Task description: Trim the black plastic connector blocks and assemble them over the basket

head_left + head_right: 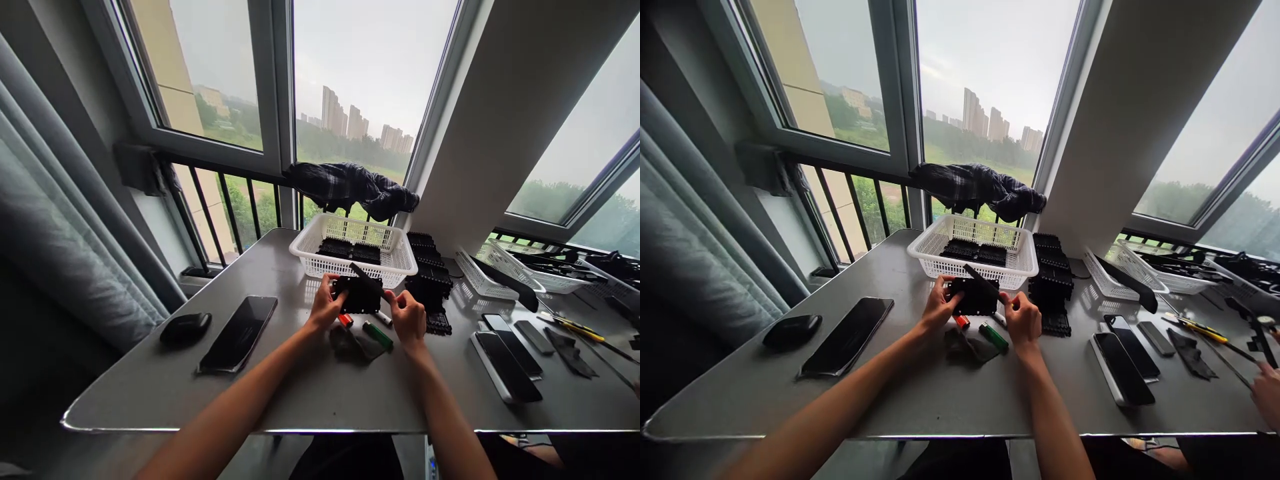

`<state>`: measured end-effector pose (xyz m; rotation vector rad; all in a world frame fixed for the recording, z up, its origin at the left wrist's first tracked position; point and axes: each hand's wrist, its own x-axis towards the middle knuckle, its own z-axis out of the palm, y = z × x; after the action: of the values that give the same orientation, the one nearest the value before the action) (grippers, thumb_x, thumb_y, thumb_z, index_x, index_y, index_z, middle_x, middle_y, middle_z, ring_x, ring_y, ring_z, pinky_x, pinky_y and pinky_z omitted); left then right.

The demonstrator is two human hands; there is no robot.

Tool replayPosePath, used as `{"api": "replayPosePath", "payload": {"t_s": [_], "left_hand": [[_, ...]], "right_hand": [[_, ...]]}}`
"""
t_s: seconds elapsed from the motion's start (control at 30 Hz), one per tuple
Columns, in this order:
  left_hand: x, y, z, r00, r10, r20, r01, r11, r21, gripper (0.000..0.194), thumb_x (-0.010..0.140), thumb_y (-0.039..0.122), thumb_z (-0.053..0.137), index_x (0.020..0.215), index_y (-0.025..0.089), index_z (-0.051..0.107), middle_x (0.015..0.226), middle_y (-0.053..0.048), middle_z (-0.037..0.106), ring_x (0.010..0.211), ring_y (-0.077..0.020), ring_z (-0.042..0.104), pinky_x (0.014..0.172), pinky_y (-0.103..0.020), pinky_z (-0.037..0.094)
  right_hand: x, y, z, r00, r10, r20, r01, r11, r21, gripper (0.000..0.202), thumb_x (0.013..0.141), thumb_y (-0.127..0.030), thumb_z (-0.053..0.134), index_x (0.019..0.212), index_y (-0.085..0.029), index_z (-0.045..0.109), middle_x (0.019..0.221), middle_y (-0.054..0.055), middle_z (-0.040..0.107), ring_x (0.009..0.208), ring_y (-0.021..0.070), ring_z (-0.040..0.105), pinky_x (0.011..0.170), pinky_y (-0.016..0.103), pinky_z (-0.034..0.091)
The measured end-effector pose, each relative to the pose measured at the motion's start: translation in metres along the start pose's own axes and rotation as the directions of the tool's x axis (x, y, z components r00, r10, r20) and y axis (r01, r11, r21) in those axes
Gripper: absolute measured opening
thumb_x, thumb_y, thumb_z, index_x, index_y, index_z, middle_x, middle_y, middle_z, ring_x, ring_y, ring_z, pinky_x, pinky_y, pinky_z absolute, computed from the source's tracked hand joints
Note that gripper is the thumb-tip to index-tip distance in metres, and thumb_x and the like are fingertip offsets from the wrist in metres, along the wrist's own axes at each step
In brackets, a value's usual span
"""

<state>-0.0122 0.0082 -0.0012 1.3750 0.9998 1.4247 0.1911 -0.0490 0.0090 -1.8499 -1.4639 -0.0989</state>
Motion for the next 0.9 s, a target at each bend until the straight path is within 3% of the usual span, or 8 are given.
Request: {"api": "replayPosePath", "payload": {"t_s": [0.1,0.27,0.4,0.5,0.73,0.9], "left_hand": [[-0.001,0.001,0.001,1.0,0.005,0.014,-0.006,1.0,0.006,0.038,0.071,0.028,0.064,0.102,0.021,0.045,0.078,-0.001,0.064,0.066,-0.0168,0.063,0.057,-0.027,0.052],[0.0,0.0,0.001,1.0,0.003,-0.016,-0.002,1.0,0.018,0.039,0.071,0.028,0.063,0.104,0.021,0.044,0.078,-0.001,0.063,0.069,-0.0174,0.063,0.059,-0.027,0.052],[-0.002,0.002,0.002,1.0,0.003,0.006,-0.003,1.0,0.026,0.038,0.072,0.029,0.061,0.104,0.021,0.043,0.08,0.0,0.063,0.072,-0.0173,0.064,0.063,-0.029,0.053],[-0.004,0.003,0.004,1.0,0.012,0.02,-0.013,0.999,0.039,0.036,0.072,0.029,0.062,0.103,0.021,0.044,0.082,-0.001,0.063,0.074,-0.0172,0.064,0.064,-0.028,0.053],[-0.002,-0.001,0.002,1.0,0.006,-0.021,-0.005,0.999,0.045,0.037,0.072,0.026,0.062,0.105,0.021,0.045,0.08,-0.001,0.065,0.071,-0.0181,0.064,0.061,-0.028,0.052],[-0.004,0.001,0.003,0.999,0.051,-0.005,-0.051,0.996,0.072,0.034,0.073,0.025,0.063,0.103,0.02,0.047,0.082,-0.003,0.066,0.075,-0.0194,0.066,0.065,-0.031,0.054]], "right_hand": [[0.0,-0.002,0.002,0.999,0.001,0.041,-0.002,1.0,0.007,0.053,0.088,-0.068,0.043,0.066,-0.022,0.055,0.061,0.002,0.061,0.056,0.0172,0.055,0.053,0.026,0.024],[0.005,0.004,-0.008,0.995,0.097,-0.03,-0.097,0.995,0.004,0.053,0.089,-0.067,0.042,0.064,-0.022,0.053,0.059,0.002,0.06,0.056,0.018,0.055,0.053,0.025,0.024],[-0.001,-0.007,-0.005,0.999,-0.032,0.023,0.03,0.997,0.065,0.053,0.09,-0.066,0.041,0.065,-0.021,0.054,0.06,0.002,0.061,0.057,0.0171,0.056,0.054,0.025,0.026],[-0.005,-0.013,-0.001,0.994,-0.059,0.088,0.057,0.998,0.024,0.052,0.089,-0.067,0.043,0.067,-0.022,0.056,0.061,0.002,0.062,0.057,0.0177,0.056,0.053,0.025,0.025],[0.006,0.003,-0.01,0.993,0.121,0.012,-0.121,0.993,-0.014,0.053,0.089,-0.067,0.041,0.068,-0.022,0.058,0.062,0.003,0.062,0.059,0.0191,0.057,0.053,0.026,0.025],[-0.005,-0.013,-0.001,0.997,0.003,0.072,-0.006,0.999,0.039,0.054,0.088,-0.069,0.042,0.068,-0.022,0.058,0.06,0.003,0.061,0.056,0.0183,0.056,0.054,0.026,0.026]]}}
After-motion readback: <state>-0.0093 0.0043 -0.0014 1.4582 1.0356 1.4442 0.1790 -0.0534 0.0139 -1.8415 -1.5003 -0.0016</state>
